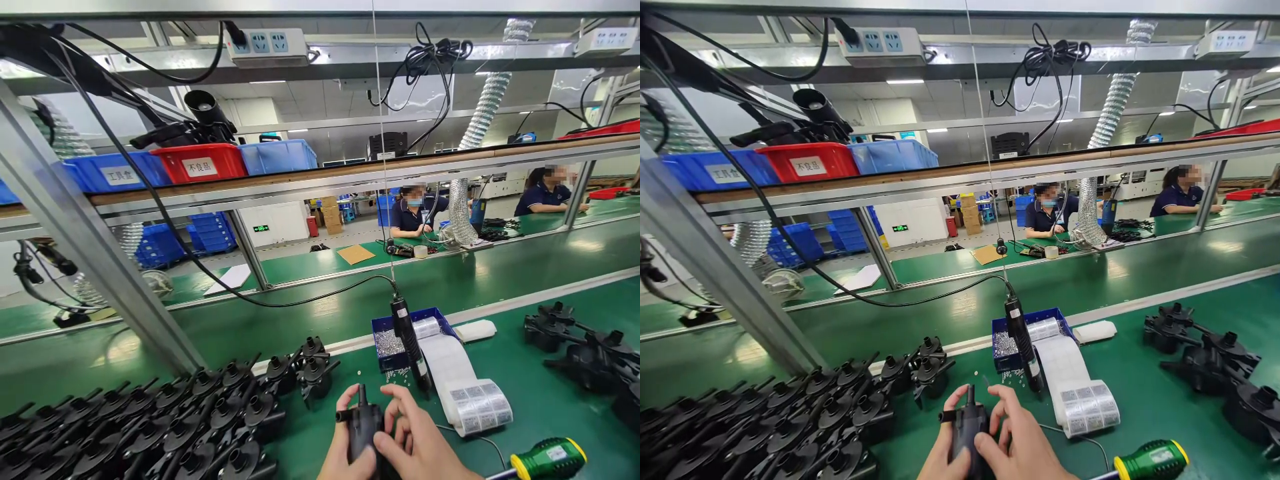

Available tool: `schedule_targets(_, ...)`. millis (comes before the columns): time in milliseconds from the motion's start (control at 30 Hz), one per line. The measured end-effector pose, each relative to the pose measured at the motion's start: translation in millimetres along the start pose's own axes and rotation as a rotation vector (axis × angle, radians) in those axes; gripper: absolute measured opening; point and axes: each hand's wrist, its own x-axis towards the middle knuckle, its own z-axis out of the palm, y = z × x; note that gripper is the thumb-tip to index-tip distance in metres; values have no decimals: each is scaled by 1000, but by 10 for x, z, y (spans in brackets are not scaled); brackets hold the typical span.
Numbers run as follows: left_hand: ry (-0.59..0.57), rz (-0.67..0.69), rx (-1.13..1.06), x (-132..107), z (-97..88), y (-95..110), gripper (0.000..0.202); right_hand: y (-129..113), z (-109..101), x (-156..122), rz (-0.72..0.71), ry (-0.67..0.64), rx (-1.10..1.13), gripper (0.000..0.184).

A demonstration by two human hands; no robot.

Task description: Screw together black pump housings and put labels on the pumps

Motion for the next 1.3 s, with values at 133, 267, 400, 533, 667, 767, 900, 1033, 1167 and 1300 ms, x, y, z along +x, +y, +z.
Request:
schedule_targets(133, -99, 30, -66, -15, 78, 65, 141, -11, 10, -14, 61, 51, 73, 68)
schedule_targets(267, 87, 22, -77, -46, 212, 112, 108, -54, -39, 1, 85, 84, 122, 65)
schedule_targets(400, 213, 58, -84, -76, 284, 106, 88, -83, -119, 38, 49, 169, 189, 52)
schedule_targets(533, 202, 88, -66, -116, 311, 115, 81, -166, -147, 44, 219, 33, 480, 73)
schedule_targets(667, 150, 87, -56, -131, 306, 86, 78, -276, -71, 24, 363, -85, 589, 81)
schedule_targets(767, 130, 72, -36, -114, 269, 24, 75, -308, -11, 8, 384, -83, 571, 84)
schedule_targets(900, 105, 76, 9, -85, 219, -34, 72, -299, 16, 1, 406, -53, 549, 85)
schedule_targets(1033, 91, 80, 30, -94, 215, -12, 71, -303, 26, 8, 406, -56, 539, 86)
schedule_targets(1167, 90, 78, 32, -119, 239, 35, 70, -295, 39, 3, 377, -39, 510, 85)
schedule_targets(1300, 91, 61, 26, -131, 255, 56, 70, -222, 51, -2, 357, -27, 480, 83)
